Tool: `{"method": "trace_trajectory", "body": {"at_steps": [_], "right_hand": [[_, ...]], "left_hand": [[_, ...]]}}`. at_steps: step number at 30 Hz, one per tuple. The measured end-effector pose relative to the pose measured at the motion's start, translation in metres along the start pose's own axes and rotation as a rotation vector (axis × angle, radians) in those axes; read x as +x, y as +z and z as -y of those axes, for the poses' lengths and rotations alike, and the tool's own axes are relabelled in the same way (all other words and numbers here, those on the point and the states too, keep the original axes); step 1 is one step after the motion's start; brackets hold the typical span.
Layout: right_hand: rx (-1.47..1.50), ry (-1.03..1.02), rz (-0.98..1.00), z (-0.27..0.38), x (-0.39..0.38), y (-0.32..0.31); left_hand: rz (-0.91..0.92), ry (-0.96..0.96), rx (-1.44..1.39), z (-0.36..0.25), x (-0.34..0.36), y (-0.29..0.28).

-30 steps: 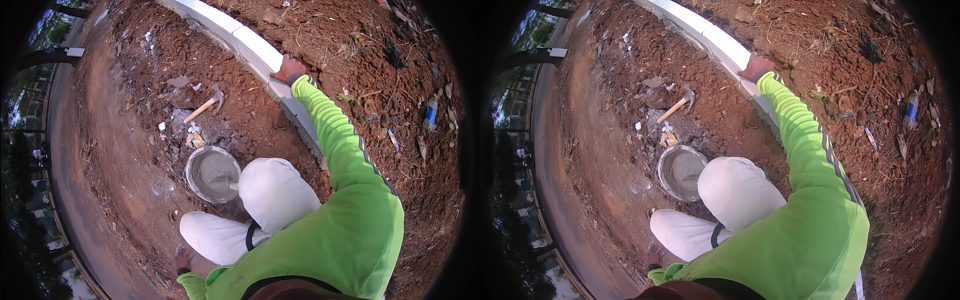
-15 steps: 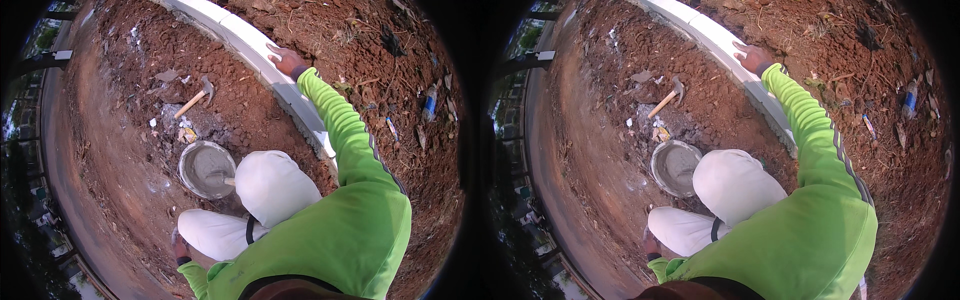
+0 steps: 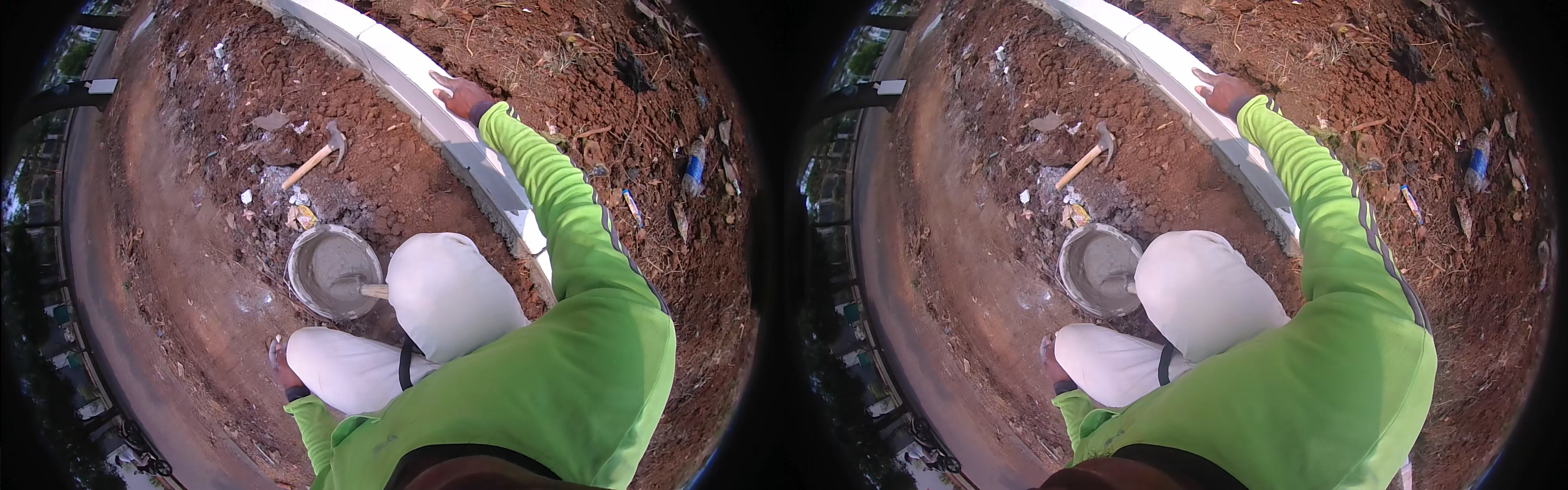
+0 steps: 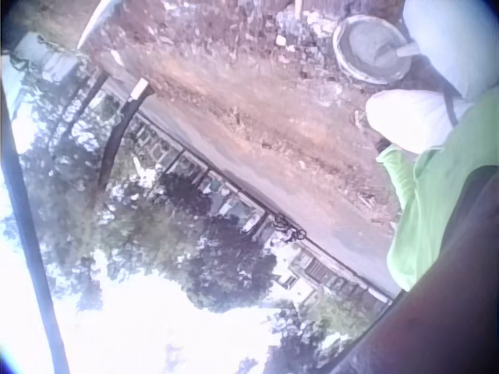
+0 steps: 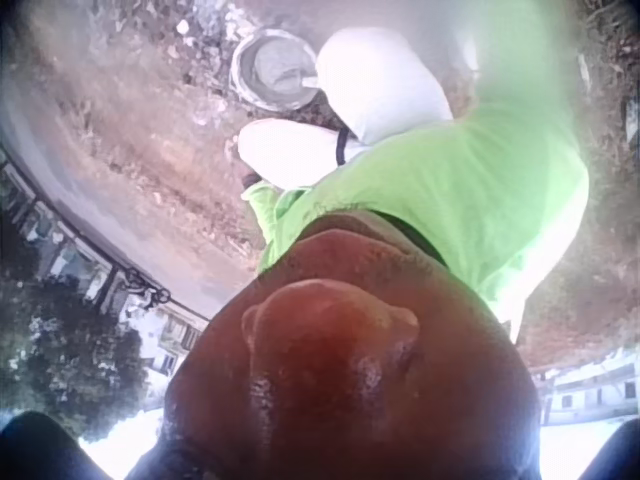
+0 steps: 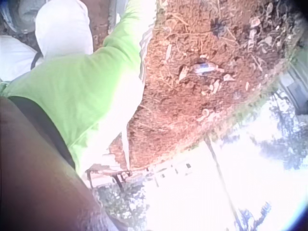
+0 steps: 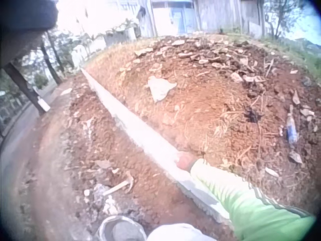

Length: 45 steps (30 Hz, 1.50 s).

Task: The person applies mortar to the side of a concrete block using a trowel, places the block onto a dirt foundation in line with others, and taps the top and sides with a hammer. The person also scrapes excess mortar from the seam and picks up another block.

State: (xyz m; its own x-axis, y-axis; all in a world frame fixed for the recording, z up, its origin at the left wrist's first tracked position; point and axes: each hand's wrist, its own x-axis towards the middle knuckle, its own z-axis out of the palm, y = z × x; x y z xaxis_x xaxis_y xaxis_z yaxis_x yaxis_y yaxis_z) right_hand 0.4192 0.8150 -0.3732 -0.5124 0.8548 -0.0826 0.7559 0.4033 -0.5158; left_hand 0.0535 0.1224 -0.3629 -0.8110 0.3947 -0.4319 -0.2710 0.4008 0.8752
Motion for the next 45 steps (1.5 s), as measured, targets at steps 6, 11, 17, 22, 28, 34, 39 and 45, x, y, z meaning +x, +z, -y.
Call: {"method": "trace_trajectory", "body": {"at_steps": [6,11,17,22,28,34,39,45], "right_hand": [[0.015,0.035,0.030,-0.017,0.009,-0.007],[-0.104,0.039,0.099,-0.024,0.016,-0.018],[-0.174,-0.169,-0.159,0.133,0.001,0.019],[0.143,-0.201,0.449,0.216,0.048,0.173],[-0.356,-0.398,0.407,0.263,0.073,0.240],[-0.287,-0.237,0.306,0.195,0.124,0.241],[1.551,0.441,0.508,0.244,0.025,0.177],[1.274,-0.119,0.121,0.150,-0.132,-0.024]], "left_hand": [[0.031,0.143,0.028,0.008,0.015,0.014],[-0.023,0.117,-0.148,0.014,0.009,0.038],[-0.148,0.152,-0.111,-0.011,-0.071,0.011],[-0.310,0.238,0.041,-0.010,-0.110,-0.013],[-0.442,0.473,0.585,-0.013,-0.172,-0.030],[-0.247,0.453,0.220,-0.033,-0.127,-0.002],[-0.371,0.399,0.661,-0.060,-0.101,-0.018],[0.150,0.579,0.424,-0.162,0.026,0.142]]}}
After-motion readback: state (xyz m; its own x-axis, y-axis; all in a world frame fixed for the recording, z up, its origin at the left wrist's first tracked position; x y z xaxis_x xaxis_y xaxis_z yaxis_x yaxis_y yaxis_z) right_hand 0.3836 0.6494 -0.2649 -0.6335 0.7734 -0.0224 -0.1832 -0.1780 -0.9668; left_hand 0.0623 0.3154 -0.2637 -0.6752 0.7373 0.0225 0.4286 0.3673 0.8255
